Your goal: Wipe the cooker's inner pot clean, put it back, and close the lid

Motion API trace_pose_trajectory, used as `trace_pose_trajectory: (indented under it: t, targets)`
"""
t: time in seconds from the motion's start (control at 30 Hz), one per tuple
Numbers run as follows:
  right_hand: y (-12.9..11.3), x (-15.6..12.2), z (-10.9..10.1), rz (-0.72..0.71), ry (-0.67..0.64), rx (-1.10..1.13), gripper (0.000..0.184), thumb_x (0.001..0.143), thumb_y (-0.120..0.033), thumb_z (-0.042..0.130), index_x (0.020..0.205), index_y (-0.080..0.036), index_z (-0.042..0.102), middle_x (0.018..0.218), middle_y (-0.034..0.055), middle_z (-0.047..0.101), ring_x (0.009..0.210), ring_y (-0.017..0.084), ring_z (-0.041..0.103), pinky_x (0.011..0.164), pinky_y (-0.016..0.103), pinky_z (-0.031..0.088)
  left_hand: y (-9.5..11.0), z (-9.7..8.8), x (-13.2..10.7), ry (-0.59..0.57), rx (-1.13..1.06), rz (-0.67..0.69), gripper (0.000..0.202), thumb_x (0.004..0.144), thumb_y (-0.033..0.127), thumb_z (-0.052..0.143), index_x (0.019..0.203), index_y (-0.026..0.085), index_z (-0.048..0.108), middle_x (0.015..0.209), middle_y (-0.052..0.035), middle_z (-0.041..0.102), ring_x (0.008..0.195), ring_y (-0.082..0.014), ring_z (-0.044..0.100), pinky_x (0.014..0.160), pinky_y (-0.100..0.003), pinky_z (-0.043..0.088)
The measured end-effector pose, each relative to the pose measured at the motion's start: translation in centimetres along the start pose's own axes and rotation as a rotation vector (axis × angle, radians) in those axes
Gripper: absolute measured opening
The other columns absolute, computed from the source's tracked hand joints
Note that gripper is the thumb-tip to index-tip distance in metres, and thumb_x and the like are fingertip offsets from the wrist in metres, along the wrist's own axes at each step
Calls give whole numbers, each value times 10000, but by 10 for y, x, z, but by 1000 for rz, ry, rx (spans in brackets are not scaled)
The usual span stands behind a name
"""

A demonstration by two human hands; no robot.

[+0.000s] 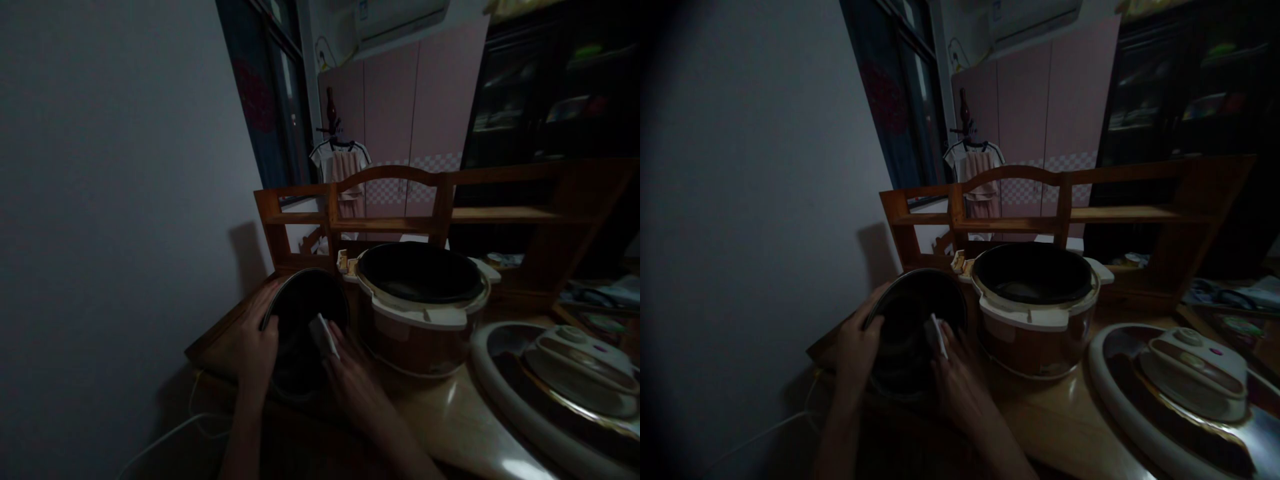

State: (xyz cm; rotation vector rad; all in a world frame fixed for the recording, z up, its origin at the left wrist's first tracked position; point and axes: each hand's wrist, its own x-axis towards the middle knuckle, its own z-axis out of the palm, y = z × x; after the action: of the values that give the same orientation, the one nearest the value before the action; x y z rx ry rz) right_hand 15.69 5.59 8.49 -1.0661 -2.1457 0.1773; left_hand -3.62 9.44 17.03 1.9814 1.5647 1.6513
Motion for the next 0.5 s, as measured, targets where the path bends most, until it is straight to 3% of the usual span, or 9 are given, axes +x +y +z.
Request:
trace_pose_trajectory:
  t: [0.07, 0.17, 0.27, 0.33, 0.43, 0.5]
  targets:
    - [-1, 26, -10, -173, 50, -234, 424, 999, -78, 350, 1400, -93, 489, 1604, 99, 100, 1477, 280, 96, 1208, 561, 96, -10, -4, 13, -27, -46, -37, 532, 853, 156, 447, 1358, 291, 548, 1438, 35, 532, 1370, -237, 446, 1205, -500, 283]
    - [2, 70, -15, -276, 74, -409, 346, 958, -89, 449, 1270, -39, 588, 1609, 91, 3, 1482, 276, 5, 1227, 527, 26, -25, -7, 32, -52, -94, -74, 510, 838, 187, 475, 1321, 303, 588, 1388, 41, 580, 1314, -254, 508, 1176, -510, 323]
    - [19, 108, -4, -278, 35, -446, 484, 929, -67, 463, 1410, -13, 459, 1606, 99, 55, 1484, 222, 1, 1248, 440, 38, -38, -8, 45, -35, -140, -109, 496, 795, 183, 498, 1261, 257, 650, 1299, 15, 651, 1248, -255, 567, 1144, -456, 377]
    - [36, 126, 9, -220, 23, -436, 551, 902, -26, 467, 1447, 19, 393, 1582, 157, 163, 1481, 226, 70, 1250, 419, 74, -44, -9, 51, -57, -176, -136, 512, 766, 168, 500, 1246, 236, 666, 1250, 4, 681, 1208, -249, 596, 1117, -418, 409]
    - [57, 134, 30, -109, 13, -405, 535, 863, 40, 498, 1396, 11, 468, 1524, 208, 307, 1461, 265, 180, 1237, 441, 135, -54, -14, 57, -122, -228, -165, 557, 741, 159, 499, 1273, 235, 647, 1236, 3, 689, 1199, -241, 597, 1080, -388, 439]
    - [63, 128, 43, -47, 9, -360, 475, 898, -9, 562, 1367, -65, 516, 1505, 181, 357, 1436, 294, 250, 1203, 505, 210, -62, -17, 63, -140, -264, -186, 586, 723, 158, 501, 1289, 235, 634, 1222, 4, 695, 1166, -239, 612, 1023, -366, 477]
